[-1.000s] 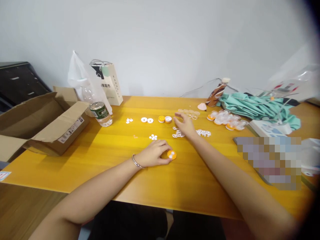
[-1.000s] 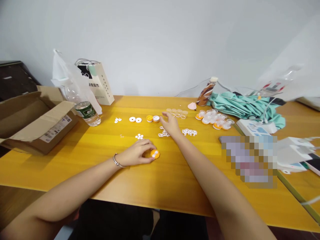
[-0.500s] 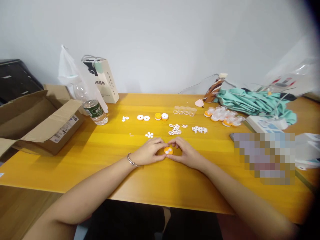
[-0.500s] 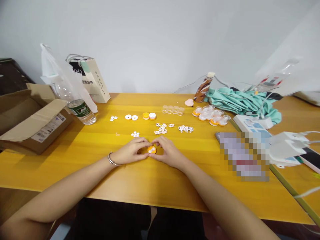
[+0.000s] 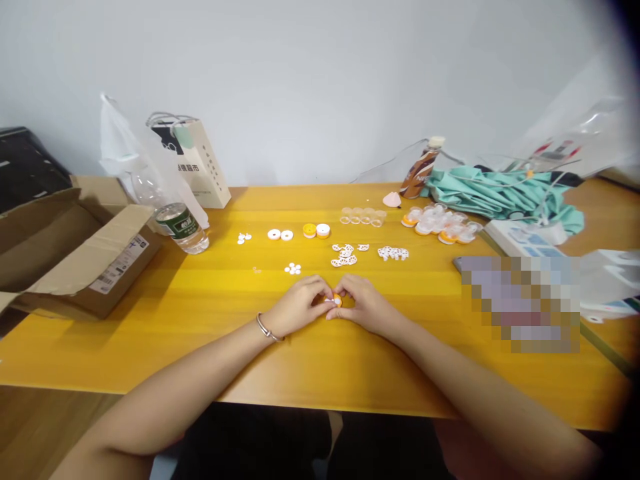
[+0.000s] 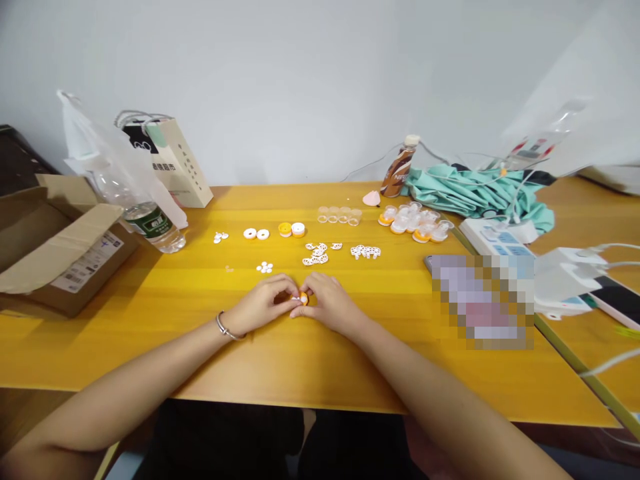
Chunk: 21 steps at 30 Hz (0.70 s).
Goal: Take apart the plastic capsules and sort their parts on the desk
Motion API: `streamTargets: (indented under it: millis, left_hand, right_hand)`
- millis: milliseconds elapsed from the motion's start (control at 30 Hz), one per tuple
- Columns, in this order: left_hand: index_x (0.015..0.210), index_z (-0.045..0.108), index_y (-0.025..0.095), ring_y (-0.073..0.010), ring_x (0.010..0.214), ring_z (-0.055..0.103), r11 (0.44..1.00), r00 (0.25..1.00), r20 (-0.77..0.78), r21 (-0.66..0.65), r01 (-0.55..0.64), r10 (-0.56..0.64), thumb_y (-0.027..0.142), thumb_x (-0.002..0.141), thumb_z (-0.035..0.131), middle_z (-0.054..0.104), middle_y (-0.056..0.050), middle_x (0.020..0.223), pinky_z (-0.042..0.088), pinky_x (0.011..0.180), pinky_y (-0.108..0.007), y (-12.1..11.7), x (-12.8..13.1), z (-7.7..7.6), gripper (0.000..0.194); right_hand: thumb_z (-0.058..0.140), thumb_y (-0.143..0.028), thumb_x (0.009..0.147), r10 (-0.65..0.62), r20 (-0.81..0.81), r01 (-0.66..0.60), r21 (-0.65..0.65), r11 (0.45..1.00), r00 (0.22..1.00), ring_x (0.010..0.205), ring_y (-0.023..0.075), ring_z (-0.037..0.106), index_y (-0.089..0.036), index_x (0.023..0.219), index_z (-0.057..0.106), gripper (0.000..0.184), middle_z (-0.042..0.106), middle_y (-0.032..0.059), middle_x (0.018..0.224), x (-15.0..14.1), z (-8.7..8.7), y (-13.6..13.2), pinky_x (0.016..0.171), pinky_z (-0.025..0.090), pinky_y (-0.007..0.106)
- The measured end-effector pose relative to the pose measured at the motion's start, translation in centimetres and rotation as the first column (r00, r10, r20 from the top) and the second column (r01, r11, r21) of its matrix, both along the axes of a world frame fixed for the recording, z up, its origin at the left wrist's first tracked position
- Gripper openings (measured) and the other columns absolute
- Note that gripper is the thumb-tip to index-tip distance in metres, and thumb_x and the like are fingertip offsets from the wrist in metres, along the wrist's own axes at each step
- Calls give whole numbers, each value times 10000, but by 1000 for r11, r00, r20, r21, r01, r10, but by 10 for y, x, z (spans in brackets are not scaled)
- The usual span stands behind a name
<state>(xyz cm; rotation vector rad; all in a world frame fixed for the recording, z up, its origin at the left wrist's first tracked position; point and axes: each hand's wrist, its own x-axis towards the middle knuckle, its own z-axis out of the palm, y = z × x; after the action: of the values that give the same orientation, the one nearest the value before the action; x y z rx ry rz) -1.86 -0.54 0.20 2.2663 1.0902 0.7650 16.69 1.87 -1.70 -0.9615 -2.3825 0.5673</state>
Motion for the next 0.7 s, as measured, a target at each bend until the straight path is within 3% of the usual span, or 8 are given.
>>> streamTargets:
  millis: [200, 467, 700]
  left_hand:
    - [758, 561, 142, -108, 669, 519, 986, 994, 10, -123, -109, 112, 257, 778, 595, 553, -13, 775, 426, 623, -225, -1, 4, -1, 122]
    - [754, 519, 153, -107, 668, 506, 990, 993, 82, -117, -78, 88, 267, 789, 585, 539, -5, 769, 423, 617, -229, 0, 1, -9, 136]
    - [750, 528, 148, -105, 691, 503, 995, 991, 122, -82, -51, 61, 272, 797, 588, 539, -7, 771, 419, 637, -223, 1, -1, -5, 146]
  right_hand:
    - [654, -493, 685, -2, 5, 2, 1, 1000, 1000, 768, 173, 526, -201, 782, 517, 337, 575, 18, 778, -2, 2, -1, 672, 359, 295]
    - [663, -477, 683, -15, 28, 15, -14, 1000, 999, 773, 177, 531, -205, 774, 514, 323, 576, 16, 785, -1, 5, -2, 681, 358, 303]
    - [647, -477, 702, -4, 9, 4, -38, 999, 1000, 781, 173, 535, -203, 799, 522, 317, 582, 17, 798, 0, 5, -2, 687, 369, 300]
